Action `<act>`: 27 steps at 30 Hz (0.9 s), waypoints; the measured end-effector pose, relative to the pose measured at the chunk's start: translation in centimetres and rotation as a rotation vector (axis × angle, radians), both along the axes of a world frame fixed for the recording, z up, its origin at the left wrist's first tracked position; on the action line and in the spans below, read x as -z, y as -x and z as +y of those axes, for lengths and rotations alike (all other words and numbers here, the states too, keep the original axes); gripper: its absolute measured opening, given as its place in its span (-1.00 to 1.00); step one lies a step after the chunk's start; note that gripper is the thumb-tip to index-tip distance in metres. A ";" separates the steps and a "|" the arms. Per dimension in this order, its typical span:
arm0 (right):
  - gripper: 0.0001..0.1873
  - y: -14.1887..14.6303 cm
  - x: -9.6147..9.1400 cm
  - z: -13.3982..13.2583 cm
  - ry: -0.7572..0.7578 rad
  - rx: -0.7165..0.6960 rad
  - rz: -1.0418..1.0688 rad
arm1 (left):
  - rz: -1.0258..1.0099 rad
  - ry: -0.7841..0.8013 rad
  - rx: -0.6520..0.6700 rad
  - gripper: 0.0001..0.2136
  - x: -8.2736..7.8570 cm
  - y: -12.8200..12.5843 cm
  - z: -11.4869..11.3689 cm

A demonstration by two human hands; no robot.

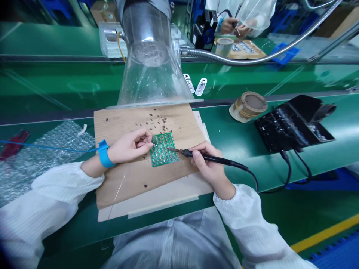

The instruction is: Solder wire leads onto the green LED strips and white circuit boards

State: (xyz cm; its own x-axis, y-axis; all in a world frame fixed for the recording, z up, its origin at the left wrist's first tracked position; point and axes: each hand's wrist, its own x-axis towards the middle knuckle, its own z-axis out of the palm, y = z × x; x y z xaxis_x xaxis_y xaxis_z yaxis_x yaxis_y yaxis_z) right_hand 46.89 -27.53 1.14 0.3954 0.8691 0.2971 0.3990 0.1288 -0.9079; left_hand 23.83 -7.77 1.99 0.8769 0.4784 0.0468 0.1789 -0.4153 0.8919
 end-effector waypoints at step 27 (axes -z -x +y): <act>-0.77 -0.3 0.2 -0.2 0.009 -0.063 -0.027 | 0.031 -0.087 0.009 -0.92 0.1 0.0 0.1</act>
State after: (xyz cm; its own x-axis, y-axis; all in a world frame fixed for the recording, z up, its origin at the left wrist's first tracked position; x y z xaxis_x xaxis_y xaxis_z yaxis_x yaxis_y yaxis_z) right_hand 47.16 -27.74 0.98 0.3316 0.8949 0.2988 0.4150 0.1460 -0.8980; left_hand 23.81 -7.67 1.94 0.8827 0.4660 0.0604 0.2021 -0.4925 0.8465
